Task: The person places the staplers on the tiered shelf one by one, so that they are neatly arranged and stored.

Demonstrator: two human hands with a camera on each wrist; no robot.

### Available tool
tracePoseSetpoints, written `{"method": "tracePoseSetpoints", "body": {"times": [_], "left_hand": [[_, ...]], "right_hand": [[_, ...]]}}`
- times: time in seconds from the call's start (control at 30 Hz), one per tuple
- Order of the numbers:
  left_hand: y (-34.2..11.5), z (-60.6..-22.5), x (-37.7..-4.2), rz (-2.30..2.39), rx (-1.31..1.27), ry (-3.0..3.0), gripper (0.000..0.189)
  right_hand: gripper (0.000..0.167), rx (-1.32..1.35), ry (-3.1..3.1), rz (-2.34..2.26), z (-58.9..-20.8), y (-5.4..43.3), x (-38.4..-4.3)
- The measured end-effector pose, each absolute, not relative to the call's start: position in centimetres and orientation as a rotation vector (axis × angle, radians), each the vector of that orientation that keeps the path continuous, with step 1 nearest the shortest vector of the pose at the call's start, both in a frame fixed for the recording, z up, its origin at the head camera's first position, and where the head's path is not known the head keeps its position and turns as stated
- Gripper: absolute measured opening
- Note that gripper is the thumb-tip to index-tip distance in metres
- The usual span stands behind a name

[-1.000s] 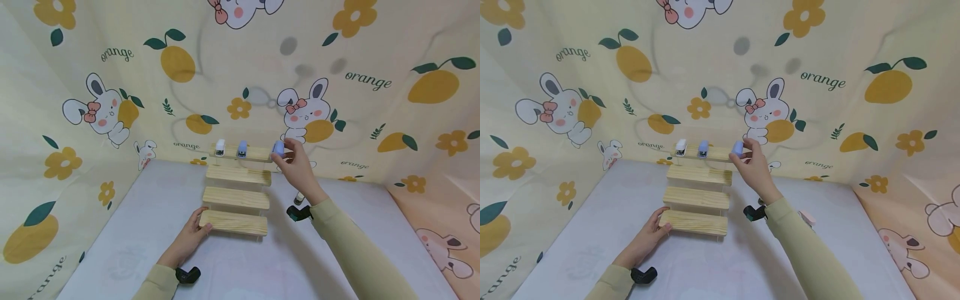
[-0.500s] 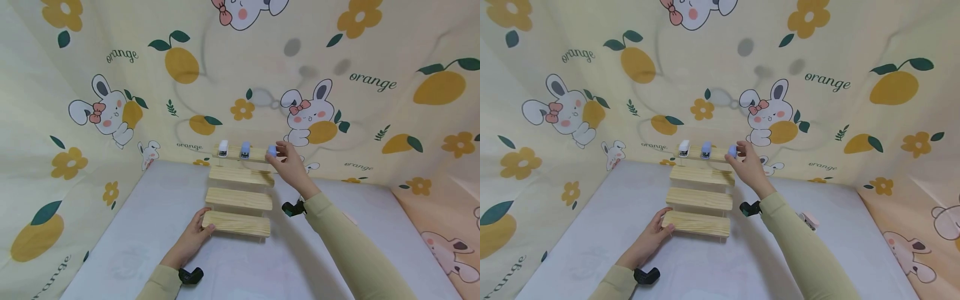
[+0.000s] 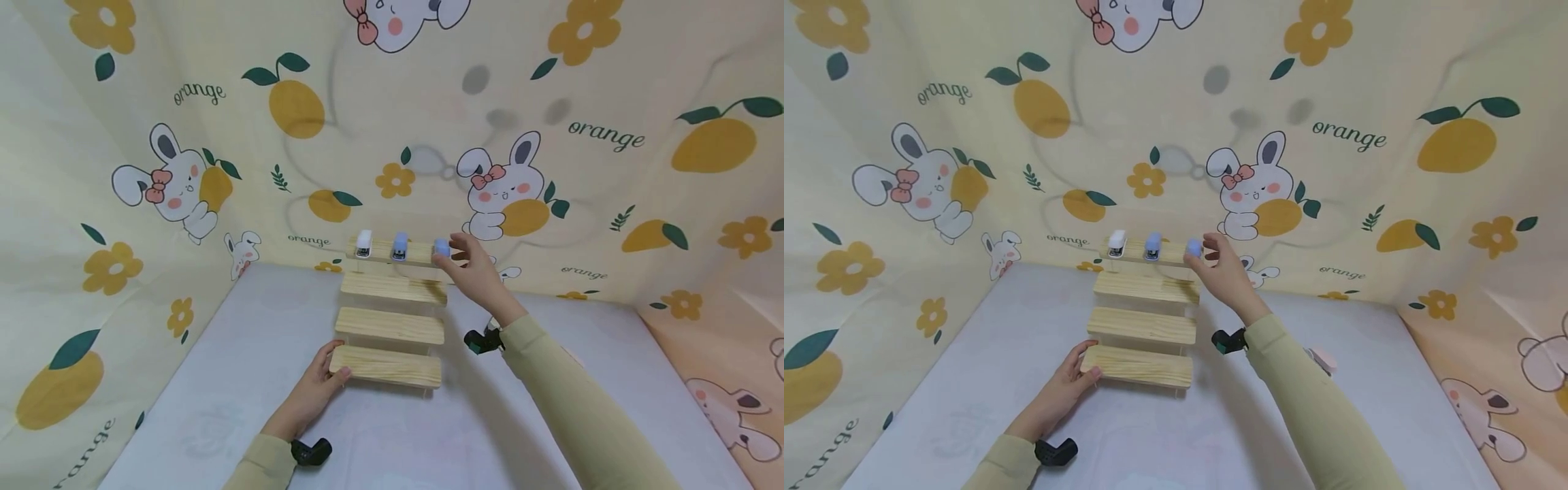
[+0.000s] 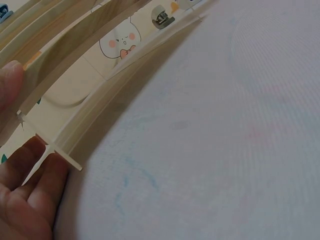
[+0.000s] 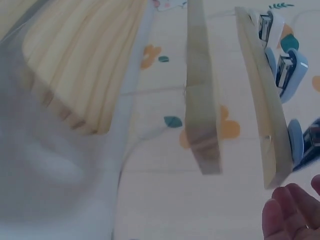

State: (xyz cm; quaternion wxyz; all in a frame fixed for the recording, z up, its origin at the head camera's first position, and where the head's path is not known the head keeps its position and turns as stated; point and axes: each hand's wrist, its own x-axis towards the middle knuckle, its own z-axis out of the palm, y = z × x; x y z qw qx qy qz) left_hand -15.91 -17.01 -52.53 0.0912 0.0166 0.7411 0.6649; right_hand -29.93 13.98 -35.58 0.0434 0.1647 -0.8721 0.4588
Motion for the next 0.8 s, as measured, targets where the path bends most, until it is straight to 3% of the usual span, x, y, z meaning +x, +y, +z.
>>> {"method": "tracePoseSetpoints", "body": {"times": [0.3, 0.8], "left_hand": [[-17.0, -52.7, -15.9, 1.978, 0.034, 2.204, 0.063], [-16.8, -52.6, -15.8, 1.995, 0.031, 2.202, 0.063]], "right_hand": [[0.078, 0.395, -2.702, 1.355, -37.0, 16.9, -29.1], [0.087, 0.208, -2.881, 1.304, -42.8, 22.0, -28.4]]}}
